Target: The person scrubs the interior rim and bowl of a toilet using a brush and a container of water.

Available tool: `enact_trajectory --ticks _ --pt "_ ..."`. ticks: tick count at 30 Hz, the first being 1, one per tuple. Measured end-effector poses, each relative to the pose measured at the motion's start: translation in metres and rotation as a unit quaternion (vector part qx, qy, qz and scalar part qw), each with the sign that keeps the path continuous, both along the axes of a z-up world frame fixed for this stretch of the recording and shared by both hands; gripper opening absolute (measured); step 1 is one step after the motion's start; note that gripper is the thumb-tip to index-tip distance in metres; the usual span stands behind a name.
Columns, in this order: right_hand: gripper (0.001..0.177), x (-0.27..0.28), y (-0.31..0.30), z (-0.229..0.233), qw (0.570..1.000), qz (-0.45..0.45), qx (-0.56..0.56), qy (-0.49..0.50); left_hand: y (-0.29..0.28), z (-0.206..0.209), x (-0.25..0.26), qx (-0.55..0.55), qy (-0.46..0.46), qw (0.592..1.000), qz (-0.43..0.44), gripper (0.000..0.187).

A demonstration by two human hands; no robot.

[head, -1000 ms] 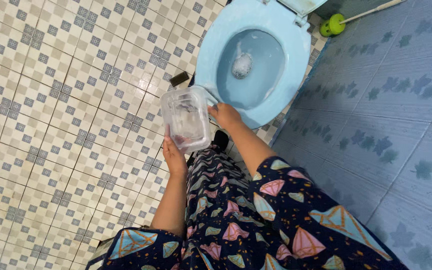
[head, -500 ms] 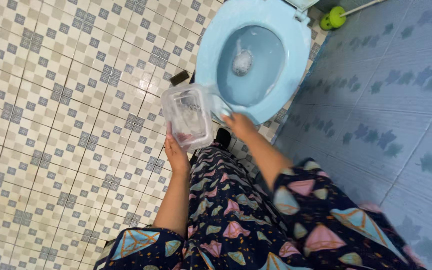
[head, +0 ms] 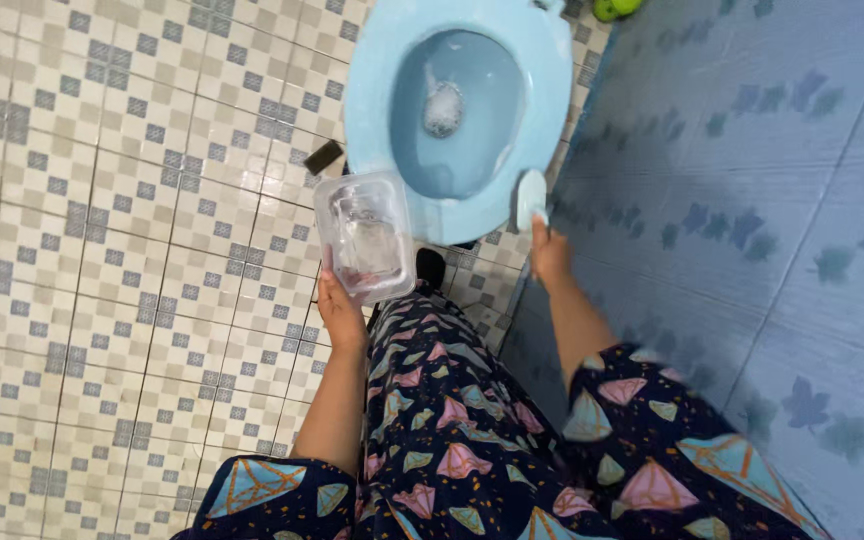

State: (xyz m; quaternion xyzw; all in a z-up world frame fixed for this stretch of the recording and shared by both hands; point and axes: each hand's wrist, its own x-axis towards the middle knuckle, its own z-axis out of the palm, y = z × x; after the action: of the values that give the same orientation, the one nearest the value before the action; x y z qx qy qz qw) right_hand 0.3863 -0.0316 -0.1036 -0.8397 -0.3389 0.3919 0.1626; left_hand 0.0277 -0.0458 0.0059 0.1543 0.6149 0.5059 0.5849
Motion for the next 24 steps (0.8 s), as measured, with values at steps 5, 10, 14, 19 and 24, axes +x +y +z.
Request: enact_trajectory --ticks 5,10,14,19,24 --pt "0.058 -0.068 0.004 -0.014 0.989 -0.056 -0.107 0.090 0.000 0.004 0.011 -0.006 0.027 0.999 -0.025 0.057" --pt "0.054 -0.135 -0.045 -0.029 0.990 0.132 0.037 -0.002 0.009 0.010 0.013 -0.006 0.019 0.999 -0.027 0.056" --pt "0.062 -0.063 -0.019 -0.041 0.994 0.110 -0.021 0.013 0.008 0.003 0.007 0.017 0.027 0.998 -0.045 0.055" --pt "0.062 -0.009 0.053 -0.023 0.990 0.050 0.081 -0.107 0.004 0.004 0.009 -0.007 0.067 0.996 -0.058 0.055" --pt "0.057 -0.049 0.045 -0.012 0.995 0.046 0.033 -0.085 -0.001 0.018 0.002 -0.009 0.046 0.997 -0.056 0.054"
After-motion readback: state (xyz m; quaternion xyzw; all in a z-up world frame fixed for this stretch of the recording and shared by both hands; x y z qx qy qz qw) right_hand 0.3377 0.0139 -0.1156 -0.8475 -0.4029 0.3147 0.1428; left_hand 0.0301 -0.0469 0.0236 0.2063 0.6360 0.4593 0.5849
